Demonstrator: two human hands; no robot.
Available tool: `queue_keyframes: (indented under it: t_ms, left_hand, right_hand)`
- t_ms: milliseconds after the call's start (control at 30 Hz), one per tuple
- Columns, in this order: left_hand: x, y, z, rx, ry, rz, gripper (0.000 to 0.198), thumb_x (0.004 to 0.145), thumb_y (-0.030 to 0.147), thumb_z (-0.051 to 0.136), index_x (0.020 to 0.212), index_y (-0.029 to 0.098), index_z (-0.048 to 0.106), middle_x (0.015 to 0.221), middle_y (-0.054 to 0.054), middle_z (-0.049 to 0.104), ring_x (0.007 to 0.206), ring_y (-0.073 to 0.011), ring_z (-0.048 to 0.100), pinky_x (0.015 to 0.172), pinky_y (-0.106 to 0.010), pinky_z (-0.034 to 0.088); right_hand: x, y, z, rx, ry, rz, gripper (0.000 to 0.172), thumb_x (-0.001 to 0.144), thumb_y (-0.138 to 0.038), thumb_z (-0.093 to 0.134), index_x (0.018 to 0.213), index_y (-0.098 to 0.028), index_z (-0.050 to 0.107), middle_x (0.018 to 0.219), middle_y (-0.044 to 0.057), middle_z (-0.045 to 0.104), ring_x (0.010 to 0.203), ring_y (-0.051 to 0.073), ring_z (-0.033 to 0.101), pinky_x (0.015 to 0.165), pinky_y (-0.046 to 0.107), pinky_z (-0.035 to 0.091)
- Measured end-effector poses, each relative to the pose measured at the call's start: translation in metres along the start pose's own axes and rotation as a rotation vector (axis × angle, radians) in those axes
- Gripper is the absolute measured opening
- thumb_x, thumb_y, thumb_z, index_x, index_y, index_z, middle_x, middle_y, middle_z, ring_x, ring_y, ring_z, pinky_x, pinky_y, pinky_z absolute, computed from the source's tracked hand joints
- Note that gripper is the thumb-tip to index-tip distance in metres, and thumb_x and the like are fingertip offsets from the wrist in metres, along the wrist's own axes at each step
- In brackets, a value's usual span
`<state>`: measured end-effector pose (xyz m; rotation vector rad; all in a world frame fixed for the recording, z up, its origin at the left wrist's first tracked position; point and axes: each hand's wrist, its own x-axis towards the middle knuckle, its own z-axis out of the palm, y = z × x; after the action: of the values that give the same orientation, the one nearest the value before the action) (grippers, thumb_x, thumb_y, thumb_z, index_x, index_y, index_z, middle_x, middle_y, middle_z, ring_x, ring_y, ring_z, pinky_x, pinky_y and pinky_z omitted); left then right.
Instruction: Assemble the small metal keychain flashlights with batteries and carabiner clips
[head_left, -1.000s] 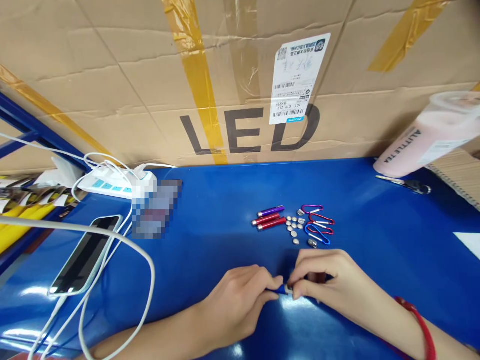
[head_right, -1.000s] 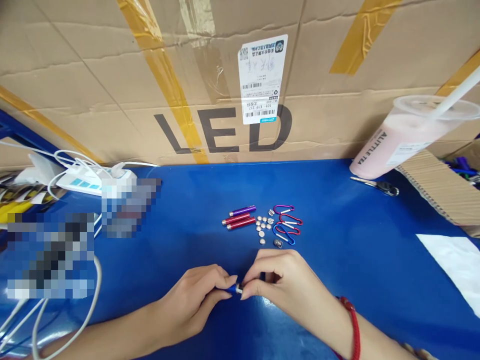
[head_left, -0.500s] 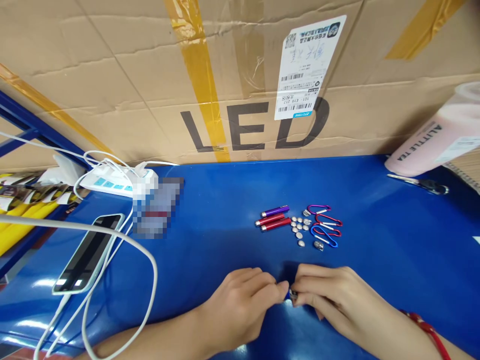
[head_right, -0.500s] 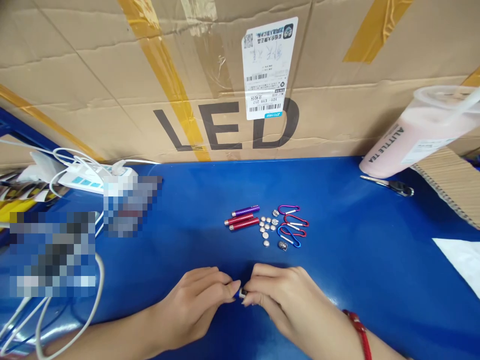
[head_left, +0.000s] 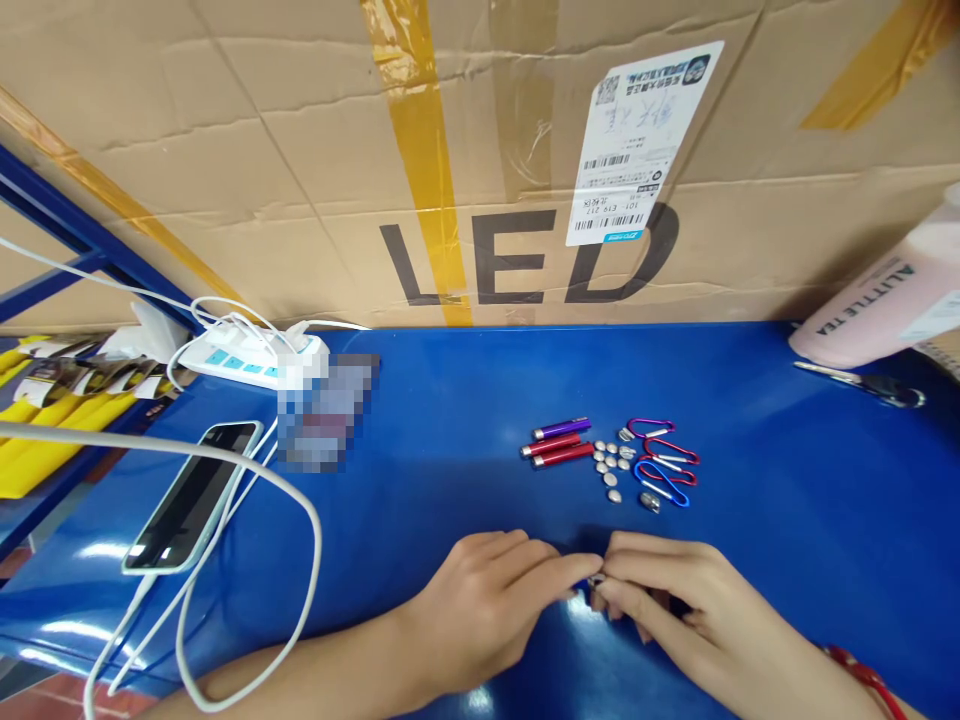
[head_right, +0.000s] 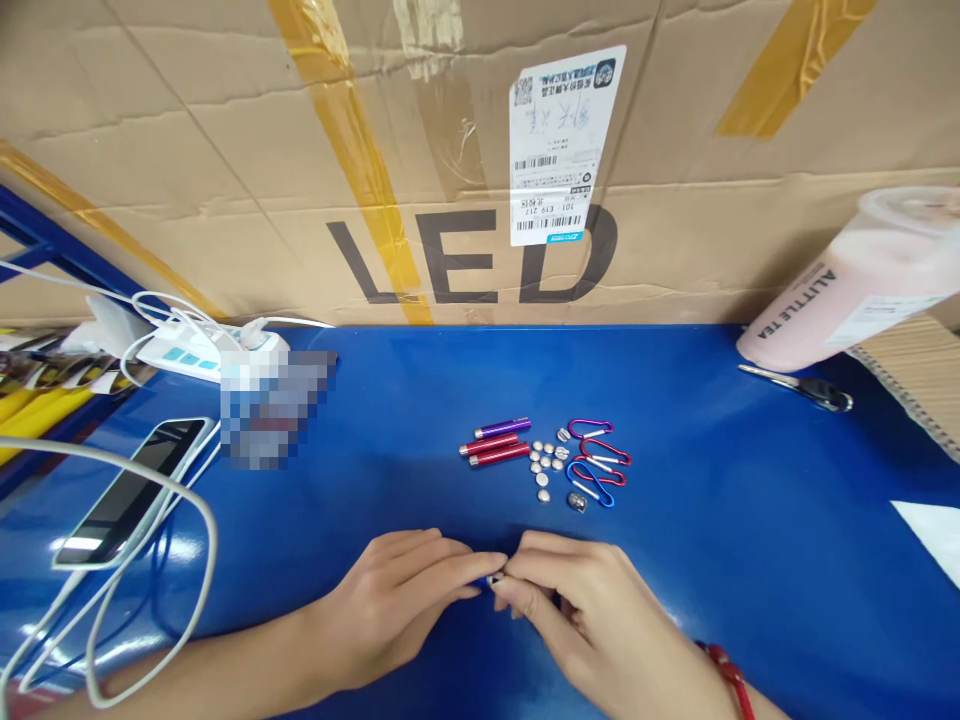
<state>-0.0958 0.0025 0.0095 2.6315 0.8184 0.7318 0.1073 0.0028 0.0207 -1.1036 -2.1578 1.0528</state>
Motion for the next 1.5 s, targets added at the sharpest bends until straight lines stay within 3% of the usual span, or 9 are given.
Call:
queue_keyframes:
  t_ms: [233,433,533,733,1000,1500]
  left_hand:
    - [0.001,0.002,0.000,0.057,0.015,-0.039,0.030,0.086,0.010,0.037,0.112,0.015,0.048,0.080,-0.003,0.063,0.070,-0.0121,0.059,0.064,-0.025,0.049]
    - [0.004,0.004,-0.004,-0.051,0.037,-0.180,0.022,0.088,0.016,0.038,0.107,0.016,0.049,0.078,-0.002,0.063,0.064,-0.0122,0.056,0.060,-0.024,0.045]
    - [0.005,0.002,-0.006,-0.093,0.044,-0.209,0.023,0.088,0.015,0.038,0.108,0.017,0.049,0.079,-0.002,0.062,0.065,-0.0119,0.055,0.059,-0.024,0.044]
    - [0.005,0.001,-0.004,-0.099,0.047,-0.172,0.023,0.087,0.014,0.038,0.108,0.015,0.048,0.080,-0.003,0.062,0.064,-0.0114,0.055,0.059,-0.023,0.045]
    - [0.004,0.002,0.000,-0.100,0.019,-0.133,0.023,0.089,0.014,0.035,0.108,0.015,0.047,0.073,-0.002,0.059,0.059,-0.0113,0.051,0.055,-0.023,0.042]
    - [0.001,-0.001,0.002,-0.197,-0.051,-0.151,0.024,0.090,0.017,0.035,0.110,0.016,0.048,0.077,-0.003,0.060,0.065,-0.0123,0.054,0.058,-0.024,0.044]
  right_hand:
    - [0.001,0.002,0.001,-0.132,0.048,-0.053,0.029,0.088,-0.029,0.044,0.066,-0.021,0.062,0.057,-0.001,0.056,0.047,0.007,0.052,0.044,0.016,0.042]
    - [0.000,0.006,-0.003,-0.246,0.298,-0.171,0.013,0.081,-0.031,0.056,0.082,-0.022,0.065,0.071,0.001,0.064,0.055,0.009,0.058,0.052,0.017,0.047]
    - [-0.001,0.005,-0.005,-0.301,0.374,-0.218,0.013,0.079,-0.030,0.059,0.089,-0.023,0.065,0.076,0.001,0.065,0.059,0.008,0.059,0.055,0.017,0.048]
    - [-0.003,0.004,-0.007,-0.416,0.348,-0.290,0.018,0.084,-0.028,0.053,0.097,-0.026,0.064,0.082,-0.001,0.063,0.059,0.005,0.058,0.053,0.016,0.045]
    - [-0.003,0.004,-0.009,-0.429,0.334,-0.340,0.019,0.088,-0.023,0.046,0.091,-0.024,0.065,0.079,-0.002,0.061,0.053,0.002,0.052,0.050,0.015,0.040]
    - [-0.004,0.003,-0.008,-0.376,0.358,-0.314,0.016,0.086,-0.024,0.051,0.084,-0.023,0.066,0.074,-0.002,0.062,0.056,0.003,0.054,0.050,0.015,0.040]
